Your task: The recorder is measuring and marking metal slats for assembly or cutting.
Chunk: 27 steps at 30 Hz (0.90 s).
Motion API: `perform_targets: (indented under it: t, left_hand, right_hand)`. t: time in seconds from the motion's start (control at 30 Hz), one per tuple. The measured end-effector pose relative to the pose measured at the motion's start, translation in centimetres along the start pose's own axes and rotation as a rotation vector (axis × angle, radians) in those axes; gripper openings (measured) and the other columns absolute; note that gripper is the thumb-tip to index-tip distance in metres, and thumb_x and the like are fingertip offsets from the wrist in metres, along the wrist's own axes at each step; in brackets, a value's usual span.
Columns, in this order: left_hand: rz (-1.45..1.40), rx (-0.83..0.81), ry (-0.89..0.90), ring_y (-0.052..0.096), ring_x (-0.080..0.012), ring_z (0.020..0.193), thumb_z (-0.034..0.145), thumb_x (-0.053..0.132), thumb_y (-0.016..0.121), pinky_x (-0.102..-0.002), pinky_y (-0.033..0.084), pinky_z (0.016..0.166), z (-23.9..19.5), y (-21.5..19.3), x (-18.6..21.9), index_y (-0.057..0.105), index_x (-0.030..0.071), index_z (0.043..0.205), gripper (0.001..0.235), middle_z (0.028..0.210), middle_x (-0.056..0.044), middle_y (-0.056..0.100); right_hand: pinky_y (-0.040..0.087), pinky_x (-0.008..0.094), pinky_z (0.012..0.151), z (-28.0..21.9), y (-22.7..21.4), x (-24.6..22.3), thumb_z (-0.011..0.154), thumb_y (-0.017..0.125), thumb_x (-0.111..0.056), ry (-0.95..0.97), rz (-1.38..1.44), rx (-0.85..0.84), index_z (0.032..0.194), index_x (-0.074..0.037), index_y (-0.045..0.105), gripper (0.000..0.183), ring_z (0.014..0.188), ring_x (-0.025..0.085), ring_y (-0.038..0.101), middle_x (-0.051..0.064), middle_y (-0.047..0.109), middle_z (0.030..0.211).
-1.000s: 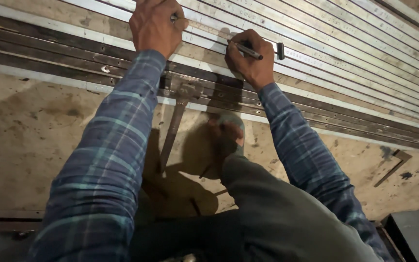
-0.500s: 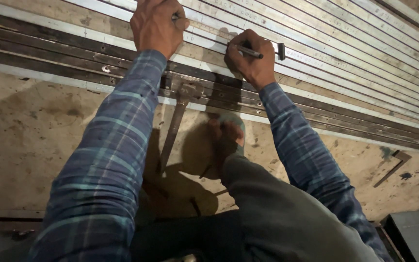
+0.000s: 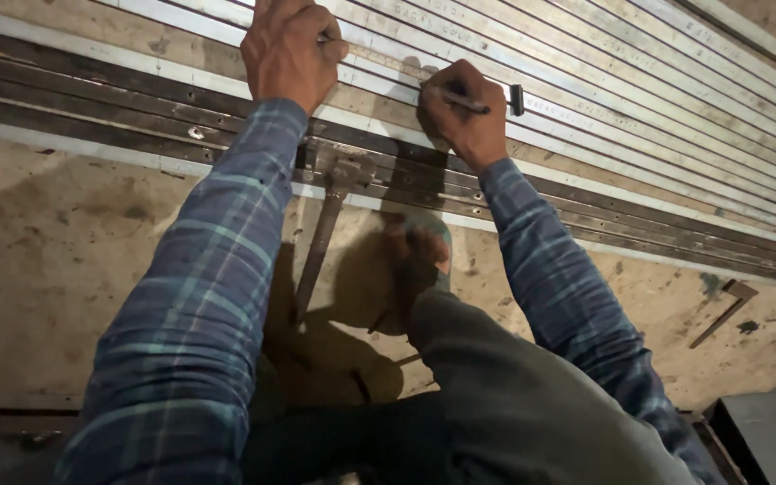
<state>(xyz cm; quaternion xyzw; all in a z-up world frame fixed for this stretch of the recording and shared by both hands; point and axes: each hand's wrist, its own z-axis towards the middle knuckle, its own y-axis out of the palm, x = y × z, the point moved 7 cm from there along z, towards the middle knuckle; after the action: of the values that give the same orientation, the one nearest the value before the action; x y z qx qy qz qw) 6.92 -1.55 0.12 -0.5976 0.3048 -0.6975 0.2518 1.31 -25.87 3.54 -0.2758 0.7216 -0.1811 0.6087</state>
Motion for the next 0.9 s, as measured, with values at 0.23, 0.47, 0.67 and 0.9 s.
perform_targets:
  t: [0.23, 0.47, 0.67, 0.9]
  left_hand:
    - [0.004, -0.045, -0.01, 0.059, -0.0289, 0.101, 0.074, 0.021, 0.094, -0.045, 0.051, 0.079, 0.5, -0.4, 0.4, 0.074, 0.016, 0.077, 0.021, 0.097, 0.0, 0.065]
    - [-0.026, -0.071, 0.016, 0.059, -0.0289, 0.099, 0.075, 0.021, 0.092, -0.045, 0.05, 0.079, 1.9, 0.2, -0.1, 0.075, 0.018, 0.074, 0.018, 0.092, 0.002, 0.067]
    - [0.043, -0.032, 0.027, 0.057, -0.0278, 0.101, 0.077, 0.023, 0.092, -0.044, 0.051, 0.079, 2.5, 0.9, 0.6, 0.073, 0.019, 0.072, 0.02, 0.093, 0.002, 0.065]
    - [0.06, -0.065, 0.026, 0.055, -0.0276, 0.102, 0.077, 0.022, 0.092, -0.044, 0.05, 0.078, 2.6, 1.1, 0.3, 0.075, 0.019, 0.073, 0.018, 0.095, 0.002, 0.063]
  right_hand:
    - [0.054, 0.042, 0.092, -1.9, -2.8, -1.1, 0.1, 0.071, -0.01, -0.271, -0.235, 0.313, 0.113, -0.01, 0.07, 0.013, 0.106, 0.035, 0.066, 0.012, 0.073, 0.111]
    - [0.047, 0.045, 0.092, -0.5, -2.7, 1.7, 0.096, 0.072, -0.01, -0.179, -0.196, 0.211, 0.102, -0.012, 0.067, 0.009, 0.094, 0.034, 0.062, 0.01, 0.071, 0.101]
    - [0.048, 0.045, 0.096, 1.0, -3.1, 2.5, 0.094, 0.074, -0.015, -0.019, -0.202, 0.128, 0.1, -0.012, 0.066, 0.011, 0.089, 0.034, 0.062, 0.008, 0.071, 0.092]
    - [0.053, 0.043, 0.082, 0.9, -4.1, 2.0, 0.092, 0.075, -0.016, -0.033, -0.179, 0.217, 0.102, -0.013, 0.067, 0.013, 0.094, 0.031, 0.063, 0.008, 0.069, 0.093]
